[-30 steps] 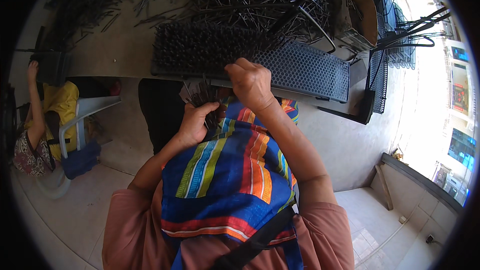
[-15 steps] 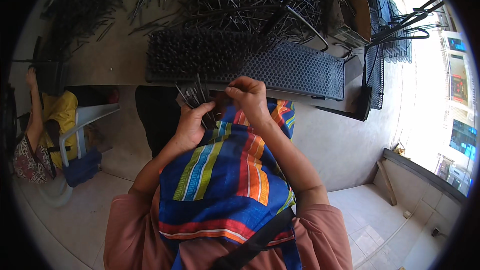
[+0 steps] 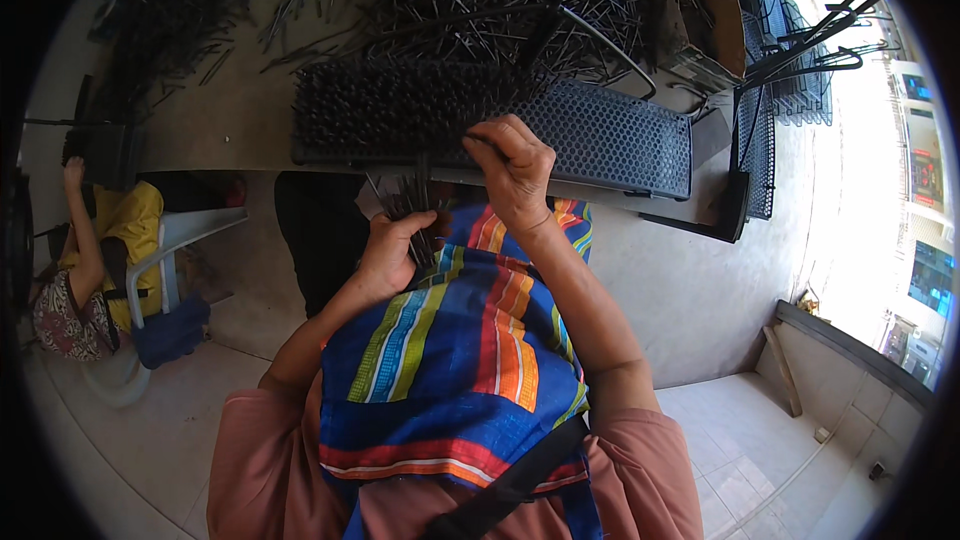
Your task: Inserting metal rods into a perforated base at a workbench.
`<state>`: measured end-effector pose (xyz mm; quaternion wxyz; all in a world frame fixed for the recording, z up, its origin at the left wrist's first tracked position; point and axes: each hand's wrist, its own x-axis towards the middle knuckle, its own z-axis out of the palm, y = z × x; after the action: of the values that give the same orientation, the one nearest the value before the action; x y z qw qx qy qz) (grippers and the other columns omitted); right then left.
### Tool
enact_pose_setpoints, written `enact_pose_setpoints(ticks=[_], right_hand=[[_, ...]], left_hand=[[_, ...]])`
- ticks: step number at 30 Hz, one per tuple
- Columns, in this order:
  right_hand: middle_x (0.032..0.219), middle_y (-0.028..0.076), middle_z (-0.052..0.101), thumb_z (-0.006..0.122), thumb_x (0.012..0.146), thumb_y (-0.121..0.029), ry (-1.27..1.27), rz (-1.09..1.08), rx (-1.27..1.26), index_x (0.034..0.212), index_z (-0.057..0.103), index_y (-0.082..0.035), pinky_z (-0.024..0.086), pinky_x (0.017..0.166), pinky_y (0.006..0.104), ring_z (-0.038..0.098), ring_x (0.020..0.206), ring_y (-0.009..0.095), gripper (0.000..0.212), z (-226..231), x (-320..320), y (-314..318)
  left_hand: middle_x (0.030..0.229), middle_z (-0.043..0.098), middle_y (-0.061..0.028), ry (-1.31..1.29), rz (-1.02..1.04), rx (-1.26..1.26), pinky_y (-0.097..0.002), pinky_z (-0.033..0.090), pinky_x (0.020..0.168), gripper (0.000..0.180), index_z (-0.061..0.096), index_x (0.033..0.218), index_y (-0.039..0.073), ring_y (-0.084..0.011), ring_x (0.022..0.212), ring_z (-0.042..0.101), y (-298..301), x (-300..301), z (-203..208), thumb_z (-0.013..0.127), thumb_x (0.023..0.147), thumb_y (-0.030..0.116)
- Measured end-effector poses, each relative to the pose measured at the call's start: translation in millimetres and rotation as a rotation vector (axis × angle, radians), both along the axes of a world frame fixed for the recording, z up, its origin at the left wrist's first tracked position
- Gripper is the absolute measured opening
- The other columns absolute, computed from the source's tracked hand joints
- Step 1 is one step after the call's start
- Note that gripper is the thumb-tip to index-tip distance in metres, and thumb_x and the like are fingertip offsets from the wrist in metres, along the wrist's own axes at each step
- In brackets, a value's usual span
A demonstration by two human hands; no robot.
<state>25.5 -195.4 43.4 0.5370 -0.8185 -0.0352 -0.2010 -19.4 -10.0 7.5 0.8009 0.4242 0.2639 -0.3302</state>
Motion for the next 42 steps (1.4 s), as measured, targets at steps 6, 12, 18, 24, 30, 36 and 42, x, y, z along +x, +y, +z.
enact_pose_setpoints(ticks=[6,12,18,24,30,36,42], right_hand=[[0.079,0.008,0.065,0.071,0.076,0.006,0.011,0.003,0.018,0.086,0.068,0.001,0.047,0.061,0.0253,0.062,0.069,0.015,0.012,2.5,0.2,0.5],[0.077,0.008,0.064,0.071,0.076,0.006,0.052,0.0,-0.019,0.086,0.069,0.001,0.047,0.059,0.0249,0.061,0.066,0.014,0.011,6.3,4.0,4.1],[0.078,0.007,0.065,0.071,0.077,0.006,0.003,0.021,-0.133,0.086,0.07,0.001,0.048,0.06,0.0242,0.063,0.067,0.013,0.01,-7.1,2.5,7.1],[0.076,0.01,0.064,0.074,0.074,0.001,0.049,-0.051,-0.342,0.085,0.071,-0.002,0.049,0.058,0.028,0.066,0.065,0.021,0.012,-8.8,0.6,20.2],[0.075,0.01,0.064,0.074,0.074,-0.002,0.066,-0.027,-0.332,0.083,0.07,-0.003,0.05,0.058,0.0305,0.066,0.065,0.024,0.01,-2.7,11.3,15.7],[0.078,0.009,0.066,0.074,0.072,-0.003,0.11,0.101,-0.461,0.084,0.071,-0.005,0.052,0.06,0.0326,0.067,0.068,0.026,0.013,-3.8,6.4,6.9],[0.078,0.009,0.066,0.075,0.075,-0.003,0.107,-0.048,-0.38,0.091,0.07,-0.003,0.051,0.059,0.0292,0.067,0.065,0.02,0.017,-8.9,-10.5,11.8]], left_hand=[[0.087,0.068,-0.011,-0.038,0.044,0.025,-0.0329,0.052,0.065,0.016,0.063,0.1,0.002,-0.0202,0.075,0.066,0.1,-1.2,-7.5,0.066,0.084,0.003],[0.083,0.067,-0.0116,-0.033,0.055,0.014,-0.0335,0.052,0.064,0.014,0.063,0.098,0.001,-0.0208,0.07,0.066,3.5,-0.3,-7.7,0.065,0.084,0.003],[0.082,0.068,-0.0114,0.006,0.073,-0.021,-0.0326,0.051,0.063,0.012,0.064,0.096,0.001,-0.02,0.07,0.066,1.3,0.9,-6.2,0.064,0.084,0.004],[0.082,0.068,-0.0107,0.016,0.082,-0.026,-0.0321,0.051,0.062,0.01,0.066,0.093,0.0,-0.019,0.069,0.065,1.2,0.5,-4.8,0.067,0.085,0.006],[0.081,0.067,-0.01,0.009,0.082,-0.063,-0.0316,0.05,0.062,0.01,0.066,0.093,0.001,-0.019,0.068,0.064,1.6,3.7,-3.5,0.068,0.085,0.007],[0.08,0.067,-0.0098,-0.006,0.096,-0.072,-0.032,0.05,0.062,0.009,0.065,0.093,0.001,-0.0194,0.069,0.064,0.5,5.1,-2.4,0.067,0.085,0.005],[0.083,0.067,-0.0092,0.006,0.092,-0.118,-0.0312,0.051,0.061,0.011,0.065,0.095,0.001,-0.0187,0.068,0.064,-3.5,8.9,1.6,0.065,0.085,0.001]])
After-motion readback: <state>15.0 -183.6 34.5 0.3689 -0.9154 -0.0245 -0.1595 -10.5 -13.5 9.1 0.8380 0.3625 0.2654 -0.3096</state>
